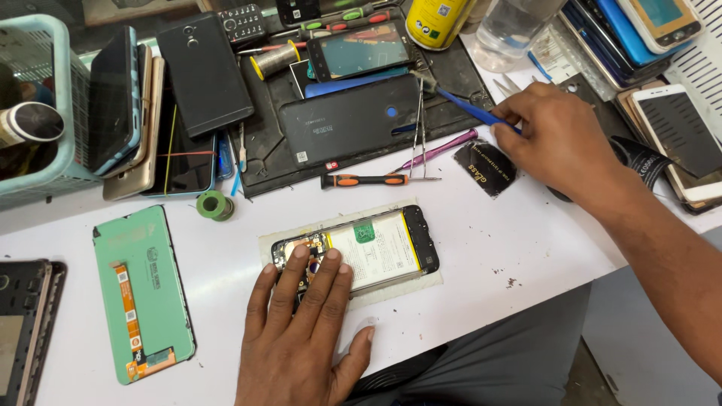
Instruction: The person works on a disassembled smartphone, using a screwdriver and tweezers to adjust internal components and apply adhesive. They then fit a replacement back cover onto the device, aligning and pressing it into place.
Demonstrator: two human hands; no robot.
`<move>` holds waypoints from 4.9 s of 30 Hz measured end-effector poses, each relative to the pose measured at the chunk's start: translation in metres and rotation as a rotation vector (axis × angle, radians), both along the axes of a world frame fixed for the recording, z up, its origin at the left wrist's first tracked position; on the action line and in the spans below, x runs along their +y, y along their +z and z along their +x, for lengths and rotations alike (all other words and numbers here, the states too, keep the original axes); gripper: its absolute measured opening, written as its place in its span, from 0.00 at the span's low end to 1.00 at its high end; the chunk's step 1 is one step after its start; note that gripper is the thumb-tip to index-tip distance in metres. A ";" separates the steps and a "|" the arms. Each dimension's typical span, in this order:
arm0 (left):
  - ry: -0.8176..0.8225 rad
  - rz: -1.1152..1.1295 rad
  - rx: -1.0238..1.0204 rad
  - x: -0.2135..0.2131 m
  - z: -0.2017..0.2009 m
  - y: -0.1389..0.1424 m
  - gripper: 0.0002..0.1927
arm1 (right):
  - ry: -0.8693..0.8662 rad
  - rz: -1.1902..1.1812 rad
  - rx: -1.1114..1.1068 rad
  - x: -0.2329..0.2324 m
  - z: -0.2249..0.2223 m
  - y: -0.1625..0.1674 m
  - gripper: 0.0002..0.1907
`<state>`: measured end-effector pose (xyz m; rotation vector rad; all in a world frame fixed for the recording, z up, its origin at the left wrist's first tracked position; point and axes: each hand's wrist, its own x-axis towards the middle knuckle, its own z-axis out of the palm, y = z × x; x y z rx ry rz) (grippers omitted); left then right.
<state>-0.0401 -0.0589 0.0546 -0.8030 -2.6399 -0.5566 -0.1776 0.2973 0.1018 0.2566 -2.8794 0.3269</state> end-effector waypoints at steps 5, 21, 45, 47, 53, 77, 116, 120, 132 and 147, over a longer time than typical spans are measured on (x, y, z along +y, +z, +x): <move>-0.006 -0.009 -0.004 -0.018 -0.014 0.000 0.30 | -0.030 -0.156 0.125 -0.014 0.013 0.013 0.11; -0.048 -0.035 0.014 -0.045 -0.020 0.000 0.27 | -0.124 -0.168 0.190 -0.032 0.033 0.032 0.12; 0.159 0.162 0.040 -0.064 -0.053 0.039 0.20 | -0.035 0.224 0.166 -0.045 -0.111 -0.006 0.07; 0.165 0.159 0.038 -0.064 -0.056 0.041 0.20 | -0.050 0.230 0.162 -0.043 -0.115 -0.008 0.08; 0.155 0.202 0.090 -0.062 -0.061 0.047 0.19 | 0.020 0.261 0.154 -0.043 -0.124 -0.006 0.04; 0.214 0.244 0.180 -0.028 -0.059 0.071 0.16 | 0.151 0.268 0.215 -0.003 -0.142 0.019 0.06; 0.241 0.310 0.144 -0.030 -0.052 0.074 0.17 | 0.017 0.279 -0.089 -0.018 -0.134 0.051 0.14; 0.239 0.307 0.133 -0.029 -0.052 0.074 0.17 | 0.094 0.181 0.038 -0.025 -0.120 0.055 0.16; 0.053 0.199 0.086 -0.028 -0.058 0.068 0.18 | 0.523 -0.246 -0.187 -0.071 0.027 0.028 0.05; 0.005 0.167 0.063 -0.027 -0.062 0.053 0.17 | 0.603 -0.165 0.069 -0.084 0.033 0.011 0.07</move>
